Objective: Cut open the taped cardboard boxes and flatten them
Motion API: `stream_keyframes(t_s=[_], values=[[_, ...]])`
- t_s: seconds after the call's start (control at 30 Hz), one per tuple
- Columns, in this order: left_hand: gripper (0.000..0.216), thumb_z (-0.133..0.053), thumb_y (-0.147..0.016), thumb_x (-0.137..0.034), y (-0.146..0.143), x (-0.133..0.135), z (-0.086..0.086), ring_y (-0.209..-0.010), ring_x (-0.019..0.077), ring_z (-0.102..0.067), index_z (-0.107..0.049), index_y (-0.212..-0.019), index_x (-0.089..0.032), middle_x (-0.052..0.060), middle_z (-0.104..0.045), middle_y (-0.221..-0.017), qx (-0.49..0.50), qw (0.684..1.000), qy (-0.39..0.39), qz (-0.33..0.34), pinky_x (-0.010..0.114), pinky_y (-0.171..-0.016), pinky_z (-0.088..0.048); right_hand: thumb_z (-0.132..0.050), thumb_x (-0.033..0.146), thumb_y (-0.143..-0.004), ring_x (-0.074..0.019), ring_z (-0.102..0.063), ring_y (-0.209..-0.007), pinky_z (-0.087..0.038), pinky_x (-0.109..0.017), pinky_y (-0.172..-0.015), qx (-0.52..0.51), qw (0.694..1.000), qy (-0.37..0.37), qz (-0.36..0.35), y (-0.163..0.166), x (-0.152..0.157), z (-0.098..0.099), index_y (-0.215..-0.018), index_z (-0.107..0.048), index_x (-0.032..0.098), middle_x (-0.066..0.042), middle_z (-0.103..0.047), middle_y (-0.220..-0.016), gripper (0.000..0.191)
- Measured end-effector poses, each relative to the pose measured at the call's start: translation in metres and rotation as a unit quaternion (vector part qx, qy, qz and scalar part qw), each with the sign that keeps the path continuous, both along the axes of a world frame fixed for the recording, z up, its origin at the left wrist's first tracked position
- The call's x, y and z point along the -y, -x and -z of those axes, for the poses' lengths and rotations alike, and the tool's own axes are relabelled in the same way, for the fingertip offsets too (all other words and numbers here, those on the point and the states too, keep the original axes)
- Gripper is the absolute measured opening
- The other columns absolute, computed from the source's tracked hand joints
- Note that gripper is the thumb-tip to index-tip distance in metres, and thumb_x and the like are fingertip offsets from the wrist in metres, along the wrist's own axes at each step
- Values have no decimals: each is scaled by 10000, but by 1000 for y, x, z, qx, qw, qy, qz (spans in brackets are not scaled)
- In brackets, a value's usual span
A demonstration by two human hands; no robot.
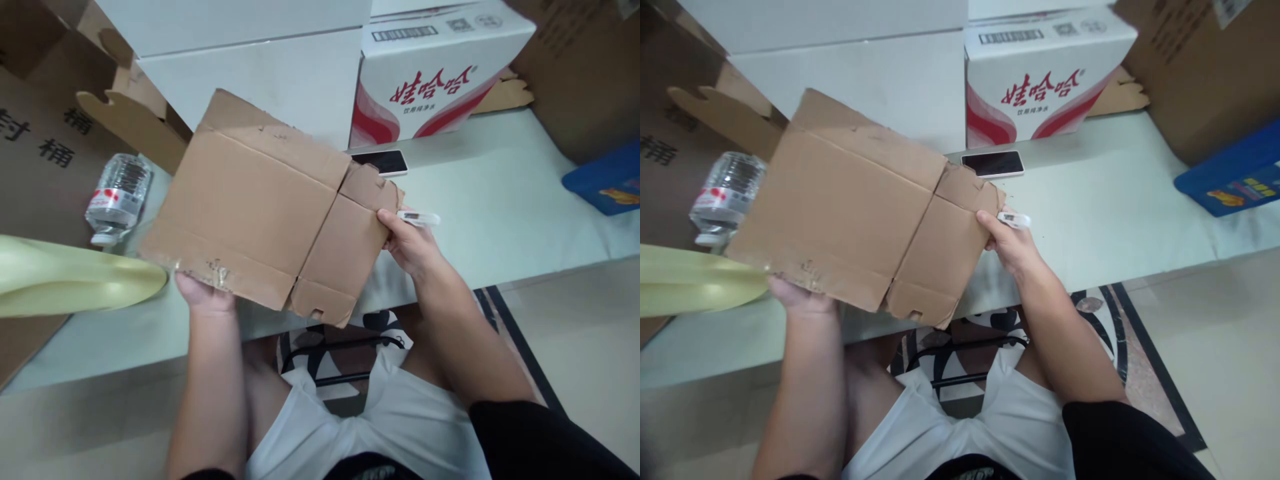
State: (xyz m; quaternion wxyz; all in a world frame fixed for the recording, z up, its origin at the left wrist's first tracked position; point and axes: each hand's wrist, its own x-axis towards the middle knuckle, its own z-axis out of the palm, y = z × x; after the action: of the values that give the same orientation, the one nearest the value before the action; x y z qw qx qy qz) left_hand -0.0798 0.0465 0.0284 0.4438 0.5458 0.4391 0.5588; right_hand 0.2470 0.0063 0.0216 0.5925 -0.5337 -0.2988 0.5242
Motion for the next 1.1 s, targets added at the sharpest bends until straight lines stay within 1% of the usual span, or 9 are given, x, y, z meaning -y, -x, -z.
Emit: stream_keyframes(t_s=[0.2, 0.27, 0.4, 0.53, 0.7, 0.87, 0.97, 1.03, 1.1], values=[[483, -720, -809, -710, -10, 10, -11, -1406, 270, -622, -724, -1039, -286, -38, -821, -1151, 207, 978, 13, 16, 351, -1087, -588, -960, 514, -551, -81, -509, -546, -390, -214, -452, -37, 993, -31, 110, 13, 0, -5, -944, -595, 242, 66, -614, -714, 601], [399, -825, -752, -457, -10, 8, -9, -1328, 245, -674, -712, -1082, -263, -11, -823, -1151, 245, 968, 55, 2, 289, -977, -610, -969, 545, -559, -44, -375, -456, -271, -192, -404, -28, 994, -33, 104, 12, 3, -5, -866, -565, 239, 104, -492, -596, 592], [580, -675, -722, -112, -10, -2, -7, -1162, 191, -743, -633, -1286, -237, 33, -802, -1226, 321, 943, 87, -34, 259, -921, -593, -971, 646, -533, -21, -348, -395, -235, -184, -380, -44, 998, -24, 31, 15, 17, -12, -786, -522, 228, 112, -473, -553, 664], [545, -616, -745, -53, -16, -2, -7, -1040, 144, -761, -631, -1258, -235, 14, -807, -1207, 354, 930, 92, -23, 235, -945, -580, -938, 634, -573, -28, -401, -360, -223, -180, -337, -61, 998, 20, -18, 27, 39, -14, -821, -594, 217, 76, -579, -602, 595], [423, -772, -781, -311, -24, 5, -4, -965, 216, -768, -694, -1191, -239, 10, -807, -1096, 336, 921, 179, 89, 353, -827, -645, -949, 417, -469, -2, -353, -323, -211, -133, -294, -83, 978, 62, 179, -2, 76, -20, -734, -551, 213, 103, -555, -548, 519], [410, -867, -664, -371, -31, 4, -6, -835, 214, -742, -768, -1034, -222, 25, -768, -950, 320, 921, 216, 50, 364, -741, -676, -748, 190, -517, -6, -370, -319, -243, -89, -298, -33, 892, -1, 451, -98, 107, -51, -693, -388, 216, 124, -515, -532, 402], [386, -890, -622, -365, -40, 2, -6, -756, 190, -719, -780, -961, -215, 17, -746, -881, 305, 921, 236, 44, 358, -709, -686, -607, 99, -659, -56, -433, -351, -296, -110, -332, 80, 805, -47, 586, -158, 105, -60, -726, -354, 240, 103, -489, -516, 298], [397, -921, -586, -373, -46, 0, -5, -732, 180, -714, -785, -921, -209, 10, -738, -852, 296, 923, 244, 41, 351, -697, -690, -560, 90, -781, -89, -489, -380, -372, -157, -363, 191, 759, -67, 618, -191, 95, -58, -797, -434, 265, 87, -480, -542, 216], [429, -955, -535, -387, -52, -2, -3, -715, 177, -711, -791, -886, -203, 10, -732, -825, 289, 924, 248, 36, 340, -677, -689, -543, 96, -854, -97, -555, -425, -458, -200, -421, 285, 749, -75, 593, -215, 81, -53, -870, -469, 259, 72, -520, -627, 180]])
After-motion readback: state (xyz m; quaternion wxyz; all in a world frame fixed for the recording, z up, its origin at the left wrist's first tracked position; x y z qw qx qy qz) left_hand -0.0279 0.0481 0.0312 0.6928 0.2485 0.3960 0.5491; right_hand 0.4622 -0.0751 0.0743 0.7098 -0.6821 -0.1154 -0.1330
